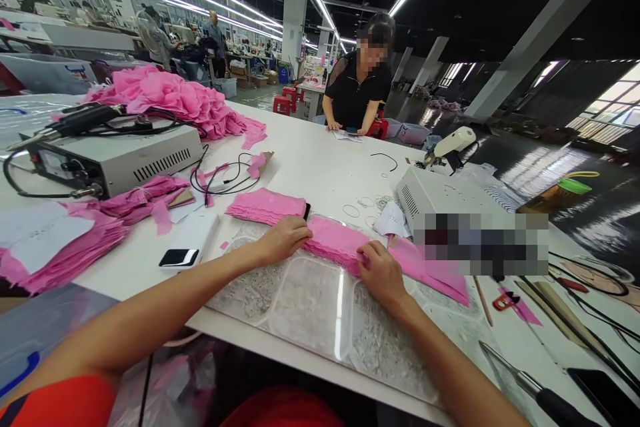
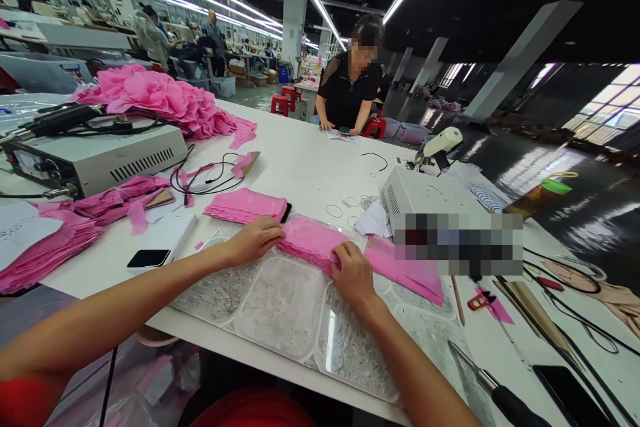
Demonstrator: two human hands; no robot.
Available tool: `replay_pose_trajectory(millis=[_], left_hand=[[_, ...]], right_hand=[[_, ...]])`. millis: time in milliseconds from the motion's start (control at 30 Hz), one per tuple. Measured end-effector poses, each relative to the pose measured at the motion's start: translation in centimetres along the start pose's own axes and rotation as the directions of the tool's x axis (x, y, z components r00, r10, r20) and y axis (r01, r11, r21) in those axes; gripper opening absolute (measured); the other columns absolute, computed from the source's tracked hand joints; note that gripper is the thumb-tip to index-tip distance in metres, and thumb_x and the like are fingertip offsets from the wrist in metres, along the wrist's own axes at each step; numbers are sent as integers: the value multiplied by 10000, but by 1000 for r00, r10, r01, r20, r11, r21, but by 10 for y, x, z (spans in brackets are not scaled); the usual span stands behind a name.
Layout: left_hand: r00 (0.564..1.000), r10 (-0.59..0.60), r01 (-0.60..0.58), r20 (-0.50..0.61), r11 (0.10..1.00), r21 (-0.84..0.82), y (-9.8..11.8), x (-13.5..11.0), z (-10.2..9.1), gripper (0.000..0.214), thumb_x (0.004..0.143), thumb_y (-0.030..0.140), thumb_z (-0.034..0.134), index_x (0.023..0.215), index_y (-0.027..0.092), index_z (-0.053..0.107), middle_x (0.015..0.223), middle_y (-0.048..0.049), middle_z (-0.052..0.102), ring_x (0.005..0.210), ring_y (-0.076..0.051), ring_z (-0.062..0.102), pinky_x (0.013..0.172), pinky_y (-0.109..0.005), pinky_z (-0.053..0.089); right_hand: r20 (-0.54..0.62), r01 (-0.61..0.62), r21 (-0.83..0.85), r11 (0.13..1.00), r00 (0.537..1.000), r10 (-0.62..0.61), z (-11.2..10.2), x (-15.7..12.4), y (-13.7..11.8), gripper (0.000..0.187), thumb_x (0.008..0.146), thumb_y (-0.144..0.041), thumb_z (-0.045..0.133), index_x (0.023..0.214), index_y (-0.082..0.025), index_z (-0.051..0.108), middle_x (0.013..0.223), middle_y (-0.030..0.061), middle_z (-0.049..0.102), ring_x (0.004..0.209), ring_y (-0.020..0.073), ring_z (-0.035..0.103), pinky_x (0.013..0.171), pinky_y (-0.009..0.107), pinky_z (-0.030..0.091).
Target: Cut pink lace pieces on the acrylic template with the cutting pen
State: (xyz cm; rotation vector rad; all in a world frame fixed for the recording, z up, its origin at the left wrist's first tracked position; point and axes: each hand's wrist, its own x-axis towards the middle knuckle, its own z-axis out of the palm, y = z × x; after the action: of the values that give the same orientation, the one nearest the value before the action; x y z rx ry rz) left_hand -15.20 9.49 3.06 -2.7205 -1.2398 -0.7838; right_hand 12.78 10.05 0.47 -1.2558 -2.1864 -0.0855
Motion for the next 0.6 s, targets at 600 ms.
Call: replay_pose_trajectory(millis=[600], left_hand=[[960,-96,85,262,995,53,9,-59,-47,214,852,104,468,913,173,661,903,-69,638,855,-183,586,811,-305,441]], right_hand=[[116,142,501,854,966,-229,-14,-1,-48,189,853,-218,532,968,-222,682,864,48,695,695,125,636,623,260,540]])
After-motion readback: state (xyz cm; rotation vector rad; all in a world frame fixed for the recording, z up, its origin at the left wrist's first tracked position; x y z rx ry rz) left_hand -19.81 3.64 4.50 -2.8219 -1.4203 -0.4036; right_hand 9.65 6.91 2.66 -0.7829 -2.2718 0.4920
